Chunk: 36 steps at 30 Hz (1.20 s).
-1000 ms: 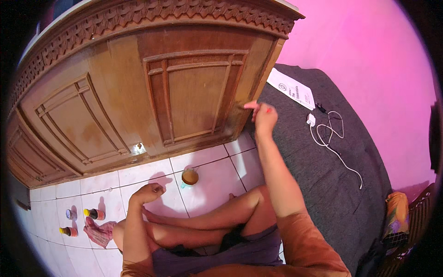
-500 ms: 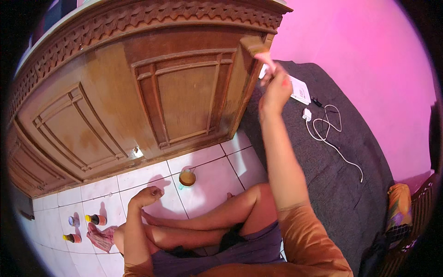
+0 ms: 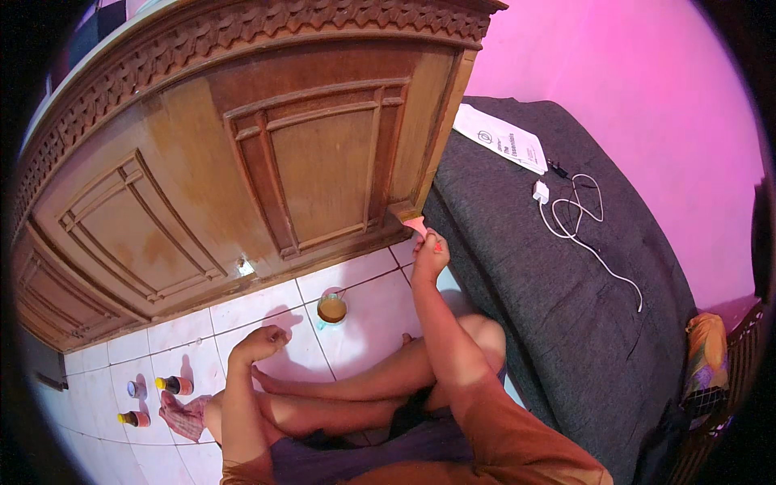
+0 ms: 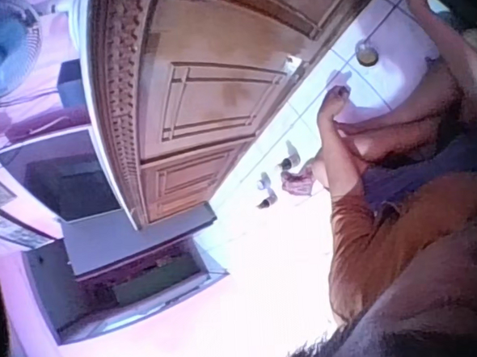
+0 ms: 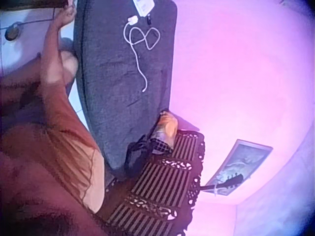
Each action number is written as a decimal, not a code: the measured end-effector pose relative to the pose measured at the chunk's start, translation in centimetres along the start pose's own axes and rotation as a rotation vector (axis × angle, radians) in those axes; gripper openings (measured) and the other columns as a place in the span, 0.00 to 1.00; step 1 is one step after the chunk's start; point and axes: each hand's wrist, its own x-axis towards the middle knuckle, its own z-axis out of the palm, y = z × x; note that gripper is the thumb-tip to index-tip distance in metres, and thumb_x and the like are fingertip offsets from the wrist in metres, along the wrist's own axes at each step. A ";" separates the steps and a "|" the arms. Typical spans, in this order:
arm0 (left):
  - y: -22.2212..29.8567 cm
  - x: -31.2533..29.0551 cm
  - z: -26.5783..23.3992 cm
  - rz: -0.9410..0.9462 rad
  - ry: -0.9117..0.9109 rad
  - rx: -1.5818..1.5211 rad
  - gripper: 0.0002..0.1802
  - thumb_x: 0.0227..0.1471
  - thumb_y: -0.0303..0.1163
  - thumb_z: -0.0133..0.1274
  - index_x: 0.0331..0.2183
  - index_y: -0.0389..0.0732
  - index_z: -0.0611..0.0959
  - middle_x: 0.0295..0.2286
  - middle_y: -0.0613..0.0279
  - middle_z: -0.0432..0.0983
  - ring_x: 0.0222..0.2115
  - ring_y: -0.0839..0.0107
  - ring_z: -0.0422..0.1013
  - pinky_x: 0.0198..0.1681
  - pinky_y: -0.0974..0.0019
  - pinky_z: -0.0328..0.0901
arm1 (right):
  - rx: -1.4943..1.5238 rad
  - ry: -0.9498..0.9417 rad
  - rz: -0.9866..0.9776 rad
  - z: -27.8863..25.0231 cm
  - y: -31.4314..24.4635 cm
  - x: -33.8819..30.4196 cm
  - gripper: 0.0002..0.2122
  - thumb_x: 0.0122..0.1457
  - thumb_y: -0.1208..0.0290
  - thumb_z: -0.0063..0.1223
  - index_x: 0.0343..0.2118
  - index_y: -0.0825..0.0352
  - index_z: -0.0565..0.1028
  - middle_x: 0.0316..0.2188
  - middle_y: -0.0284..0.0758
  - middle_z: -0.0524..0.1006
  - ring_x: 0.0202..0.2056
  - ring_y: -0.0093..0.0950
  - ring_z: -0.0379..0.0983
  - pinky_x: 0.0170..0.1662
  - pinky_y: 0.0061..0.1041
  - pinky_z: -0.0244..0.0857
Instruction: The person paints the side panel of a wooden cabinet using a brush, dipping the brush into a cup of paint placed on the floor.
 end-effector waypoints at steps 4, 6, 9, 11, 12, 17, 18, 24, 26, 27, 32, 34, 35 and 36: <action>0.5 0.9 0.2 0.053 -0.005 -0.061 0.27 0.56 0.54 0.50 0.44 0.39 0.80 0.39 0.52 0.78 0.40 0.62 0.74 0.45 0.61 0.67 | -0.135 0.055 -0.136 -2.8 3.4 4.0 0.08 0.57 0.71 0.47 0.34 0.69 0.76 0.21 0.32 0.75 0.20 0.20 0.67 0.23 0.20 0.62; 0.8 0.5 0.0 0.057 -0.004 -0.052 0.28 0.56 0.54 0.50 0.44 0.39 0.80 0.40 0.52 0.78 0.40 0.62 0.74 0.45 0.61 0.67 | -0.268 0.089 -0.222 -2.8 4.2 3.7 0.09 0.57 0.72 0.46 0.31 0.70 0.78 0.23 0.35 0.78 0.22 0.24 0.71 0.28 0.23 0.65; 0.8 -0.2 -0.1 0.006 -0.022 -0.078 0.28 0.56 0.54 0.50 0.44 0.39 0.80 0.40 0.52 0.78 0.41 0.61 0.74 0.46 0.61 0.67 | -0.475 0.011 -0.224 -1.5 3.7 2.9 0.12 0.56 0.71 0.44 0.23 0.71 0.79 0.22 0.36 0.80 0.26 0.27 0.74 0.35 0.25 0.67; 1.2 -0.1 0.0 0.060 -0.004 -0.058 0.28 0.56 0.54 0.50 0.45 0.39 0.80 0.39 0.52 0.78 0.40 0.60 0.74 0.46 0.62 0.67 | -0.537 -0.159 -0.350 0.3 1.5 3.9 0.16 0.57 0.71 0.42 0.18 0.70 0.79 0.19 0.33 0.79 0.25 0.26 0.73 0.35 0.24 0.67; 1.0 0.1 0.1 0.060 -0.010 -0.062 0.28 0.56 0.54 0.50 0.45 0.39 0.80 0.39 0.52 0.78 0.40 0.60 0.74 0.46 0.62 0.67 | -0.520 -0.170 -0.394 1.6 -0.1 4.4 0.17 0.57 0.71 0.41 0.16 0.69 0.79 0.19 0.32 0.79 0.24 0.25 0.72 0.33 0.24 0.66; 0.2 -0.1 0.0 0.081 0.017 -0.033 0.28 0.57 0.54 0.49 0.45 0.39 0.79 0.38 0.51 0.79 0.40 0.60 0.74 0.46 0.63 0.66 | -0.234 -0.116 -0.291 6.8 -8.2 2.2 0.12 0.59 0.71 0.43 0.22 0.68 0.76 0.16 0.28 0.73 0.18 0.18 0.65 0.22 0.21 0.60; 0.4 -0.6 -0.3 0.071 0.016 -0.039 0.28 0.57 0.54 0.49 0.45 0.39 0.79 0.38 0.51 0.79 0.40 0.60 0.74 0.46 0.63 0.66 | -0.184 -0.078 -0.257 7.3 -9.8 0.1 0.11 0.59 0.70 0.44 0.23 0.67 0.75 0.16 0.29 0.73 0.18 0.18 0.65 0.21 0.20 0.59; 2.0 -0.5 -0.5 0.053 0.004 0.021 0.26 0.58 0.52 0.48 0.45 0.38 0.79 0.39 0.56 0.78 0.39 0.65 0.73 0.45 0.64 0.67 | -0.512 -0.059 -0.298 0.9 -1.3 3.3 0.13 0.58 0.70 0.44 0.22 0.71 0.75 0.20 0.33 0.75 0.19 0.19 0.67 0.22 0.25 0.60; 3.6 0.2 -0.1 0.084 -0.027 0.007 0.26 0.58 0.51 0.48 0.45 0.37 0.79 0.39 0.55 0.78 0.39 0.64 0.73 0.45 0.64 0.67 | -0.585 -0.014 -0.361 -1.2 2.6 6.7 0.13 0.59 0.69 0.44 0.22 0.71 0.76 0.19 0.33 0.74 0.18 0.19 0.66 0.23 0.25 0.60; 3.3 0.0 -0.2 0.075 -0.026 0.007 0.26 0.58 0.51 0.48 0.45 0.37 0.79 0.39 0.55 0.78 0.39 0.64 0.73 0.45 0.64 0.67 | -0.644 0.005 -0.404 -0.6 3.3 6.5 0.13 0.59 0.69 0.45 0.23 0.71 0.76 0.17 0.33 0.74 0.18 0.19 0.66 0.23 0.26 0.60; 0.2 -0.9 -0.5 0.019 0.024 -0.031 0.27 0.57 0.52 0.50 0.45 0.38 0.79 0.40 0.50 0.78 0.41 0.59 0.74 0.47 0.62 0.66 | -0.335 -0.259 -0.264 5.9 -4.2 1.4 0.11 0.60 0.70 0.44 0.25 0.69 0.76 0.16 0.31 0.72 0.16 0.19 0.65 0.20 0.22 0.59; 2.7 -0.5 -0.1 0.062 0.006 -0.011 0.27 0.56 0.52 0.50 0.45 0.38 0.79 0.41 0.50 0.78 0.42 0.58 0.74 0.47 0.61 0.66 | -0.088 -0.134 -0.295 6.5 -7.8 1.4 0.08 0.61 0.71 0.44 0.31 0.67 0.74 0.18 0.30 0.72 0.15 0.19 0.63 0.19 0.19 0.59; 3.0 -1.0 -0.5 0.034 0.010 -0.023 0.27 0.57 0.52 0.50 0.45 0.38 0.79 0.41 0.49 0.78 0.42 0.58 0.73 0.48 0.61 0.66 | -0.095 -0.106 -0.279 6.7 -8.8 0.6 0.08 0.62 0.70 0.44 0.30 0.67 0.73 0.18 0.30 0.72 0.15 0.19 0.63 0.19 0.19 0.59; 3.0 -1.3 -0.6 0.004 0.015 -0.035 0.27 0.57 0.53 0.50 0.45 0.38 0.79 0.41 0.49 0.78 0.42 0.57 0.73 0.48 0.61 0.66 | -0.102 -0.078 -0.260 6.7 -9.4 -0.1 0.08 0.62 0.70 0.44 0.28 0.67 0.72 0.19 0.30 0.72 0.15 0.19 0.63 0.18 0.19 0.59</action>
